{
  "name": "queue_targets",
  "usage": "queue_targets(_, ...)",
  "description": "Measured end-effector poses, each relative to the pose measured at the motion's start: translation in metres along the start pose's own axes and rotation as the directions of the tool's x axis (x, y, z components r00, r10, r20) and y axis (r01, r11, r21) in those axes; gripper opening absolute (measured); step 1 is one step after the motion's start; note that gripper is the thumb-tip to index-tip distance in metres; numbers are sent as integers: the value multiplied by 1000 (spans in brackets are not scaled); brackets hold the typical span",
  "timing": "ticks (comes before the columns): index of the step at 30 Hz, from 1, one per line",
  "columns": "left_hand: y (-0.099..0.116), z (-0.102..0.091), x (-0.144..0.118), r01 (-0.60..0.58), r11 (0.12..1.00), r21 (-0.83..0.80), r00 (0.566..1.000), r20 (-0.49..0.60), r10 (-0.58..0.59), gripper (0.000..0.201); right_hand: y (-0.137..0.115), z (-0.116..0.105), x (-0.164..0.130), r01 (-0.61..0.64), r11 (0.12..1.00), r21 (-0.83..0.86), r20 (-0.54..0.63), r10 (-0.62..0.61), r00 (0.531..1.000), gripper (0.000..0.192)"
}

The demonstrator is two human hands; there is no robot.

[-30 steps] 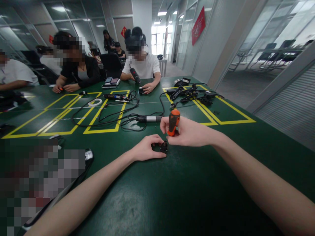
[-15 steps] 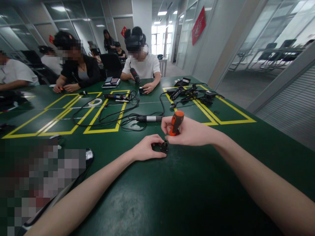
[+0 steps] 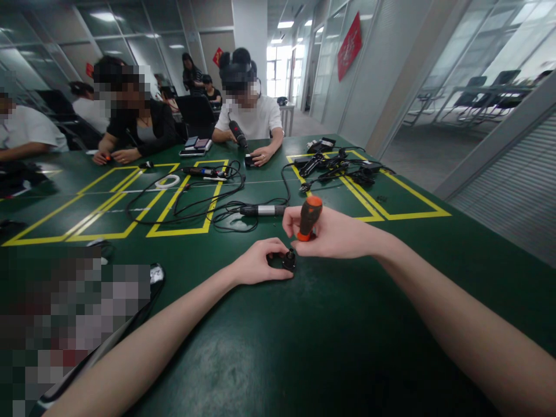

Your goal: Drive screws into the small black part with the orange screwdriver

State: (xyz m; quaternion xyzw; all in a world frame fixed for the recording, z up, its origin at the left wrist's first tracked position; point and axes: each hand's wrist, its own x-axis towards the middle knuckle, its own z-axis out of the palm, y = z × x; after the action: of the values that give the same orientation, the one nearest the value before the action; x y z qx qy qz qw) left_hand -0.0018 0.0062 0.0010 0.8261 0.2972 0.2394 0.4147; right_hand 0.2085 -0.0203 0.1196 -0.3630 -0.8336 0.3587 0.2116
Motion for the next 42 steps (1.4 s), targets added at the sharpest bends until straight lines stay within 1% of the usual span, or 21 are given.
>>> queue_targets(7, 2, 0, 0, 7, 1000, 18, 1000, -3, -7, 31, 2, -1, 0, -8, 1000, -22, -17, 8, 1000, 17)
queue_targets(12, 2, 0, 0, 6, 1000, 22, 1000, -7, -6, 28, 4, -2, 0, -21, 1000, -21, 4, 21, 1000, 18)
queue_targets(18, 2, 0, 0, 1, 1000, 20, 1000, -7, -1, 31, 5, -1, 0, -38, 999, -25, -14, 38, 999, 20)
queue_targets(24, 1, 0, -1, -7, 1000, 4, 1000, -8, 7, 29, 4, -2, 0, -23, 999, -34, -19, 23, 1000, 17)
queue_targets(28, 2, 0, 0, -9, 1000, 9, 1000, -10, 9, 28, 2, -2, 0, -10, 1000, -27, -2, 10, 1000, 16)
queue_targets(30, 1, 0, 0, -13, 1000, 7, 1000, -7, 14, 30, 2, -1, 0, -12, 1000, -19, 8, 12, 1000, 15)
queue_targets(35, -1, 0, 0, -18, 1000, 13, 1000, -1, 18, 34, 2, -1, 0, -7, 1000, -18, -8, 7, 1000, 16)
queue_targets(42, 1, 0, 0, -11, 1000, 7, 1000, -5, 11, 30, 2, -2, 0, -5, 1000, -27, -11, 5, 1000, 17)
